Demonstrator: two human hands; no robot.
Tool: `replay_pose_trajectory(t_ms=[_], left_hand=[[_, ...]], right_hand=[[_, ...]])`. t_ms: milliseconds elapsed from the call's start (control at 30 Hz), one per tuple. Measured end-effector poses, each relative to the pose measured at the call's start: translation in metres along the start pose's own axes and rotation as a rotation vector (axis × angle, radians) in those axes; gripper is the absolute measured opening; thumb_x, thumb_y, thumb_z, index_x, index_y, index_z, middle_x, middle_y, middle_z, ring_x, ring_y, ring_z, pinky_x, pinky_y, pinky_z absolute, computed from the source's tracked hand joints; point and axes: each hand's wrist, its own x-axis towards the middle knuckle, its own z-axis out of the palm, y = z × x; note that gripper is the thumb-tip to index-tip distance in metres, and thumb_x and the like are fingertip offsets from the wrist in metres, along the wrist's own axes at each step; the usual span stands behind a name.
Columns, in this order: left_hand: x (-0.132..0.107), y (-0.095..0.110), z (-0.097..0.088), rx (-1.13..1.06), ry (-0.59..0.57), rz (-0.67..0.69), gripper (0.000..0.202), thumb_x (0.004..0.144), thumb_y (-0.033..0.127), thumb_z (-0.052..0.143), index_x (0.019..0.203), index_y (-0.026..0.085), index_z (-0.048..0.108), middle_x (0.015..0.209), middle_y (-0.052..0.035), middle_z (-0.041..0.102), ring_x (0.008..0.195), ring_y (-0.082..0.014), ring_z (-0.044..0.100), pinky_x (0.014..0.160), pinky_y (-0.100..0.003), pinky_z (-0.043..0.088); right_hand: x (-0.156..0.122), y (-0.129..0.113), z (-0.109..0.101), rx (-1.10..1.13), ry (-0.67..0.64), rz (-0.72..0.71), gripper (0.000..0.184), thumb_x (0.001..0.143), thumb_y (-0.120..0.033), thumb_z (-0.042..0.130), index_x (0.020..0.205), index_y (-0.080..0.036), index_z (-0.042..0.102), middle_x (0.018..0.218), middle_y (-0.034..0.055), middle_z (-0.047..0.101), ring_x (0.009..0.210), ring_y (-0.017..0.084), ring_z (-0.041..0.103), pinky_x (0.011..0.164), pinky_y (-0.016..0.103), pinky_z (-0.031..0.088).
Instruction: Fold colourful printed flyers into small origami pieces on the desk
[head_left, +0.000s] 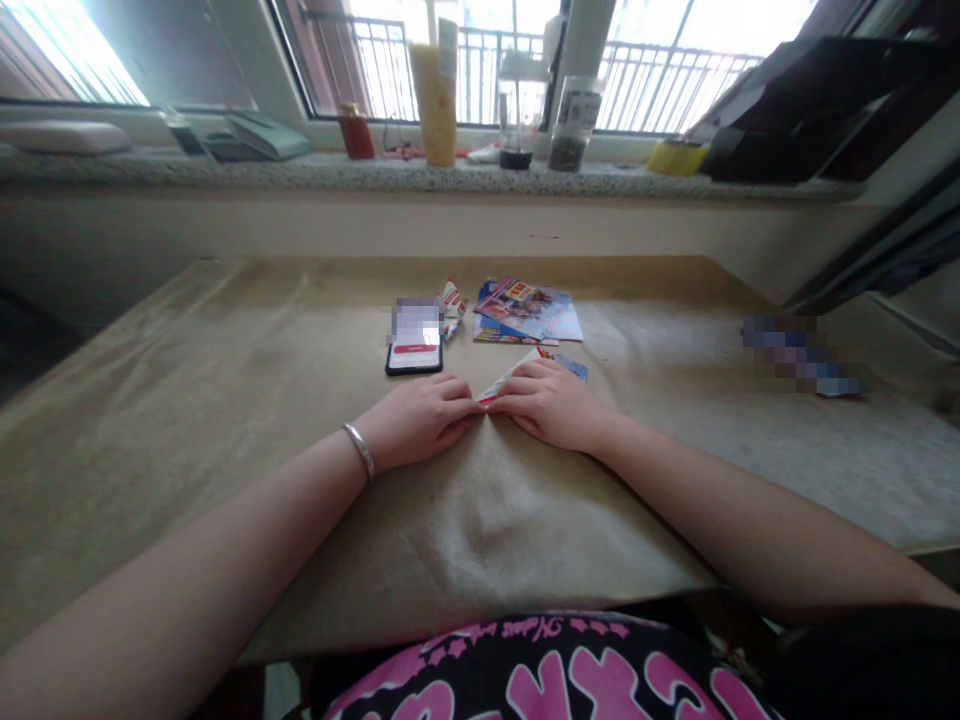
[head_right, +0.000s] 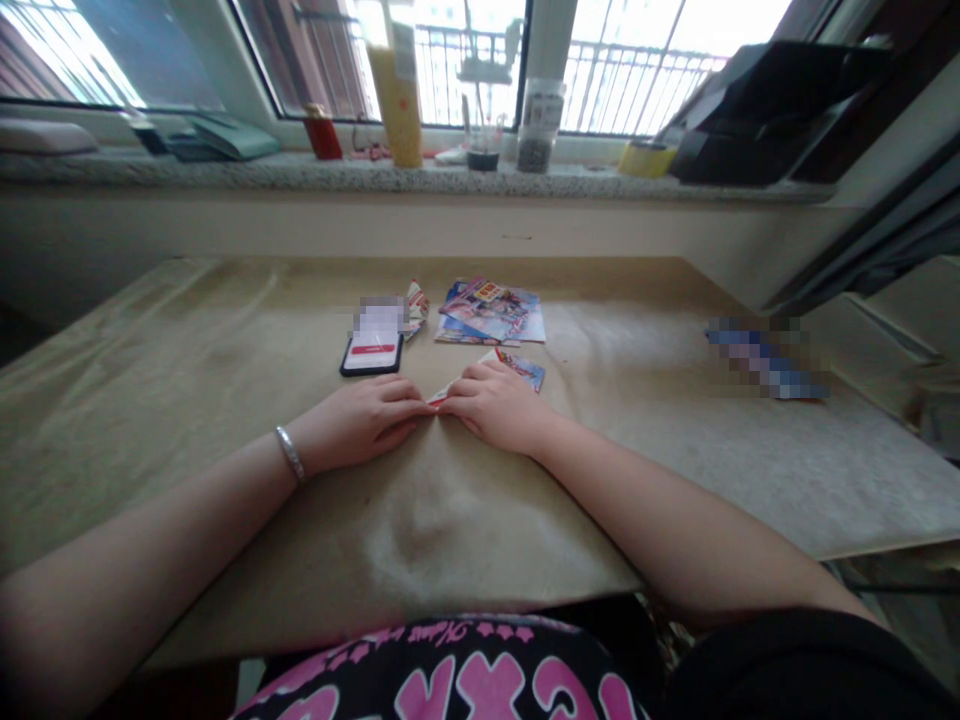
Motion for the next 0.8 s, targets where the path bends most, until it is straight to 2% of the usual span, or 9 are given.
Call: replay_pose_trajectory(t_ms=[167,333,467,800], left_hand=[[0.001,0.001,-0.002,0.093,0.000,0.032,0.028,0.090,0.021,0.044,0.111,0.019,0.063,0.090,-0.0065,0.061,0.081,-0.0166,0.053,0.071,-0.028,0.046],[0.002,0.001,-0.004,0.152,-0.002,0.040,0.026,0.092,0.023,0.042,0.101,0.017,0.066,0.087,-0.0064,0.061,0.079,-0.0160,0.054,0.069,-0.028,0.046],[0.001,0.001,-0.007,0.159,-0.004,0.036,0.027,0.092,0.023,0.041,0.096,0.017,0.067,0.085,-0.0061,0.062,0.077,-0.0162,0.054,0.067,-0.028,0.045],[-0.001,0.001,-0.006,0.141,-0.017,0.026,0.024,0.090,0.021,0.043,0.099,0.017,0.065,0.085,-0.0057,0.061,0.077,-0.0159,0.053,0.068,-0.027,0.045]], right_hand=[[0.002,-0.002,-0.003,-0.075,-0.026,-0.005,0.028,0.092,-0.026,0.042,0.110,-0.026,0.065,0.098,0.0065,0.066,0.094,0.021,0.048,0.084,0.037,0.032],[0.001,-0.003,-0.007,-0.098,-0.028,-0.006,0.026,0.091,-0.024,0.044,0.104,-0.023,0.066,0.095,0.0066,0.066,0.094,0.022,0.047,0.083,0.036,0.031],[-0.001,-0.002,-0.009,-0.106,-0.028,-0.018,0.023,0.088,-0.024,0.047,0.101,-0.022,0.067,0.096,0.0055,0.067,0.093,0.021,0.048,0.083,0.036,0.030],[-0.006,0.001,-0.013,-0.108,-0.043,-0.006,0.023,0.089,-0.024,0.047,0.099,-0.022,0.067,0.094,0.0057,0.066,0.091,0.020,0.050,0.079,0.033,0.032]])
